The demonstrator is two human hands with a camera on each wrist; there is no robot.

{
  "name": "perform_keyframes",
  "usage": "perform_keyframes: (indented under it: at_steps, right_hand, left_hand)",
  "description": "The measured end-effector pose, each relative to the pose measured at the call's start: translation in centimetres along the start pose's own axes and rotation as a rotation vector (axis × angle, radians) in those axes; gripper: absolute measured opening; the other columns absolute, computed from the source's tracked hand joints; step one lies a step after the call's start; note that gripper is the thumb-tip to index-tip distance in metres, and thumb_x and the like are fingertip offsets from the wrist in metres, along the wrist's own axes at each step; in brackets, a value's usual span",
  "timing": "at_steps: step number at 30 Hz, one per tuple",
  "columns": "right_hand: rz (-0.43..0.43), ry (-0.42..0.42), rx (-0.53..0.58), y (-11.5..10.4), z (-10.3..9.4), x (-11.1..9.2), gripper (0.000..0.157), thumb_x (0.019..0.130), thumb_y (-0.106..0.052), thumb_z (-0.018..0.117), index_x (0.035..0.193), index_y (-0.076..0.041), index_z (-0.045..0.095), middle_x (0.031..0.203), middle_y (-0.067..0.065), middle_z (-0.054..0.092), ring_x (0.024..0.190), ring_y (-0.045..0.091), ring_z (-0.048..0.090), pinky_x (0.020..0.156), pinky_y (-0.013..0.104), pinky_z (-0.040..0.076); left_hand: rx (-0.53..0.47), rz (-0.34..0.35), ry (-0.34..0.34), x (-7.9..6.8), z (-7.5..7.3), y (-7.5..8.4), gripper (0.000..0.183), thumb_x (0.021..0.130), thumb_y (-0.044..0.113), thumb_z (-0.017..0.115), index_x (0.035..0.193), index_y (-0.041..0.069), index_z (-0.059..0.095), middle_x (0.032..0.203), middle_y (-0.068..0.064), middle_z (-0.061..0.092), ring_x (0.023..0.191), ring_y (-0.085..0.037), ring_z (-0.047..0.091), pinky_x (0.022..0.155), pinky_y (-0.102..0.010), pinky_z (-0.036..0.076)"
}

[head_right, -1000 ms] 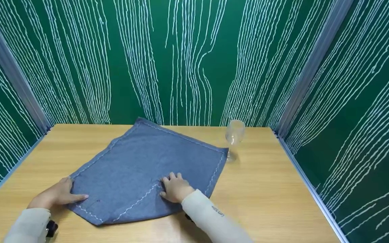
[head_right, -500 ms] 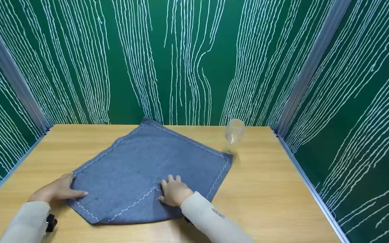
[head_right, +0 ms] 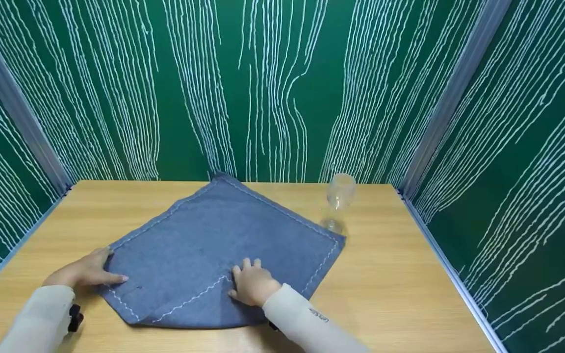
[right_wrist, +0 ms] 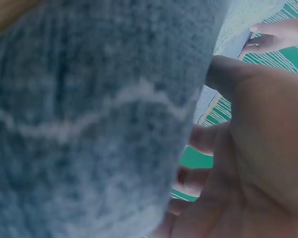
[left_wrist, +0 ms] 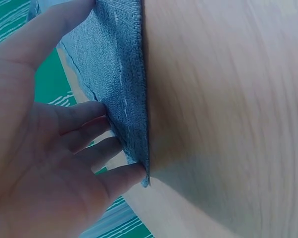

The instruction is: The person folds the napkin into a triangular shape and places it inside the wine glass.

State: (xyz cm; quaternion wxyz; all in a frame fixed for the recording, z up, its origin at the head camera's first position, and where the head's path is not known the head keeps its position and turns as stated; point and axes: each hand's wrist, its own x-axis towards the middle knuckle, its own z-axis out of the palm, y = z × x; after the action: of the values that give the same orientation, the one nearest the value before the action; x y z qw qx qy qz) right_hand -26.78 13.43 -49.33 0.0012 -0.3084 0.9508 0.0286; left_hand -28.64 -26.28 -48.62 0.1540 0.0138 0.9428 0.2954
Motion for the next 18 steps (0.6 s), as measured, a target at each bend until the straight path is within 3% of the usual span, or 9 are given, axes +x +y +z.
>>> perform_keyframes:
  at_steps: [4,9,12,18]
  right_hand:
    - [-0.033,-0.044,0.094,1.3,-0.1,0.7,0.049,0.079,-0.051,0.063,0.105,-0.012,0.050,0.090,0.005,0.042,0.082,0.023,0.045,0.062,0.036,0.046]
    - [-0.093,-0.159,0.364,3.4,0.1,1.7,0.040,0.078,-0.046,0.067,0.101,-0.017,0.052,0.084,-0.006,0.047,0.076,0.012,0.047,0.066,0.028,0.042]
    - [-0.076,-0.230,0.475,4.1,0.2,1.9,0.033,0.077,-0.046,0.067,0.094,-0.019,0.055,0.078,-0.008,0.053,0.069,0.008,0.050,0.062,0.026,0.043]
    - [-0.001,-0.322,0.453,4.0,-0.3,1.7,0.031,0.071,-0.050,0.070,0.072,-0.021,0.060,0.063,-0.009,0.054,0.056,0.007,0.047,0.050,0.025,0.040]
  left_hand:
    - [-0.004,-0.004,0.003,-0.1,0.0,-0.1,0.113,0.070,0.047,0.074,0.136,-0.017,0.008,0.139,-0.038,0.011,0.127,-0.050,0.013,0.102,-0.056,0.015]
    - [-0.007,-0.002,0.011,-0.3,0.0,0.0,0.113,0.069,0.047,0.074,0.136,-0.018,0.010,0.139,-0.038,0.012,0.127,-0.050,0.014,0.102,-0.056,0.016]
    - [-0.011,0.001,0.017,-0.5,0.0,0.1,0.112,0.069,0.047,0.074,0.135,-0.018,0.011,0.139,-0.038,0.013,0.127,-0.050,0.015,0.102,-0.056,0.016]
    - [0.009,0.009,0.018,-0.4,0.0,0.0,0.111,0.070,0.047,0.074,0.135,-0.018,0.013,0.139,-0.038,0.013,0.127,-0.050,0.014,0.102,-0.056,0.015]
